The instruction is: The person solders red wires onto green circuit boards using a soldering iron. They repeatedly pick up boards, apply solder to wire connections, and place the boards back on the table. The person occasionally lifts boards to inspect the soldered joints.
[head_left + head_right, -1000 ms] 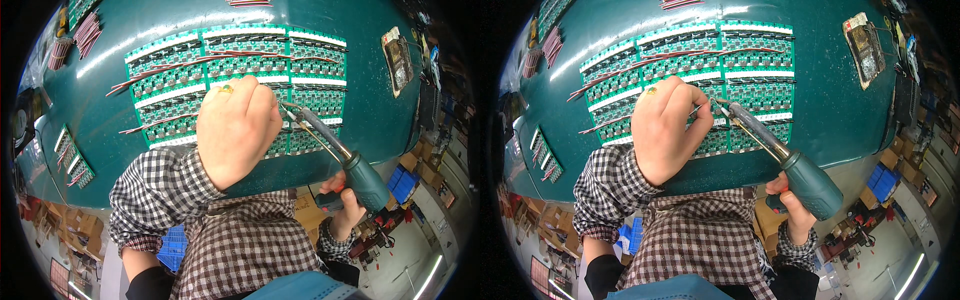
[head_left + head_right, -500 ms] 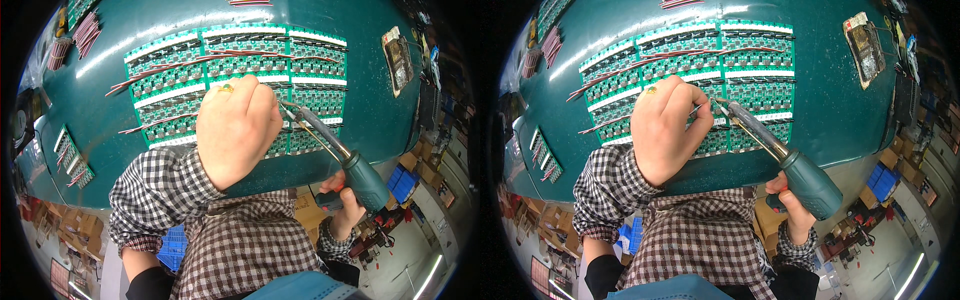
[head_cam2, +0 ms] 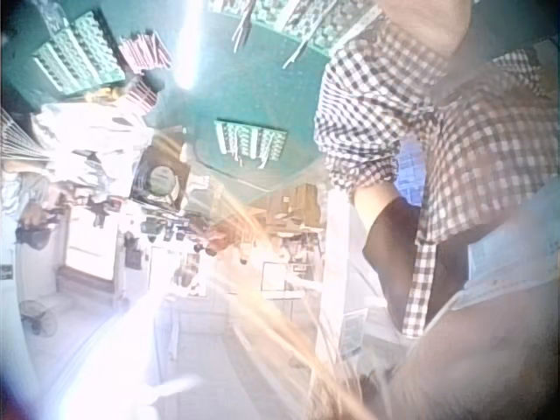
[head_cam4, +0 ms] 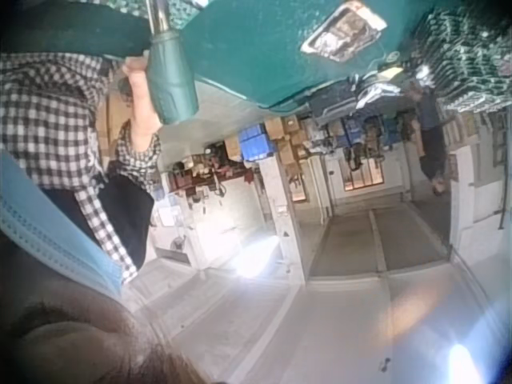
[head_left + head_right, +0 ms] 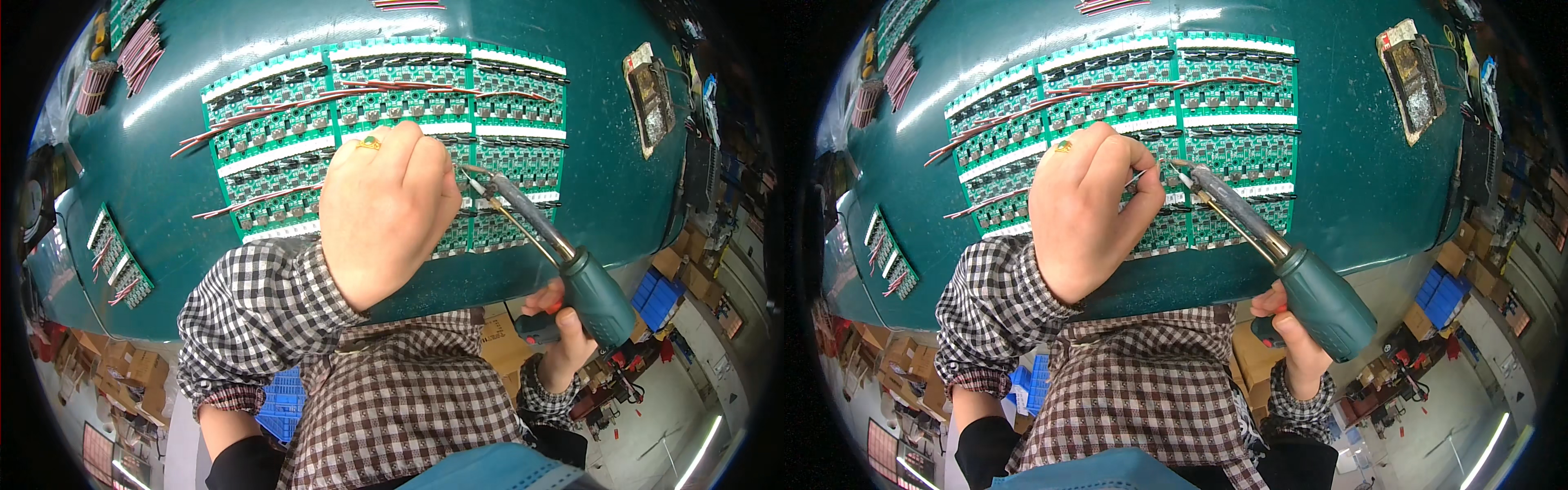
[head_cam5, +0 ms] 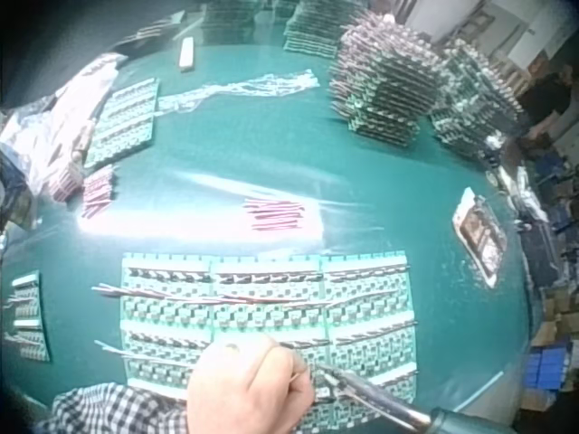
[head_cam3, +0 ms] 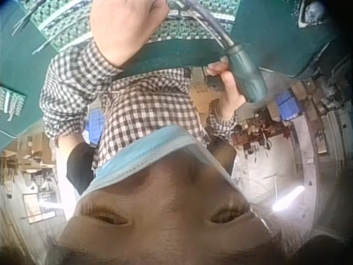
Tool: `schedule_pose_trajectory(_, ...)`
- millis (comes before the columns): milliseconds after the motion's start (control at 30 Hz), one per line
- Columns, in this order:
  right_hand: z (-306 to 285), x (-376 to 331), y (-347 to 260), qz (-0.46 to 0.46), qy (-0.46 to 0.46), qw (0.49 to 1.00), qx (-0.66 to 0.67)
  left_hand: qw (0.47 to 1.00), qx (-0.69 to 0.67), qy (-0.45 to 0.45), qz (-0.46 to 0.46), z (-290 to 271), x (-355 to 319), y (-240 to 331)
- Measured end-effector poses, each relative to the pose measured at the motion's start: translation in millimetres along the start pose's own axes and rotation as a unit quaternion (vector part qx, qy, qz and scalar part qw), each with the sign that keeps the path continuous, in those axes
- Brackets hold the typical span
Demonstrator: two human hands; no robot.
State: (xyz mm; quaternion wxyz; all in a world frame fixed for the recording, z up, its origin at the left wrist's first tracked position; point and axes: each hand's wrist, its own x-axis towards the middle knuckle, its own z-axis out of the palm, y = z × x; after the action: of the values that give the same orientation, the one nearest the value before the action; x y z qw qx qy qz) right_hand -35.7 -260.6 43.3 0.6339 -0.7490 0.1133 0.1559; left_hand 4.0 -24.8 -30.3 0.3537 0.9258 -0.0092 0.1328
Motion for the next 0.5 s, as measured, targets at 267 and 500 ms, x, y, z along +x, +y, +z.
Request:
schedule_pose_trajectory(267, 0.2, -2.0, -1.9, 0.006, 0.004, 1.0, 0.006, 1.0, 0.006, 0.002, -0.002, 1.3, -1.0, -0.4)
schedule_pose_trajectory(500, 3.6, 4.1, -2.3, -0.019, 0.053, 0.998, -0.004, 1.0, 0.008, 0.0, 0.002, 1.1, -0.2, 0.2)
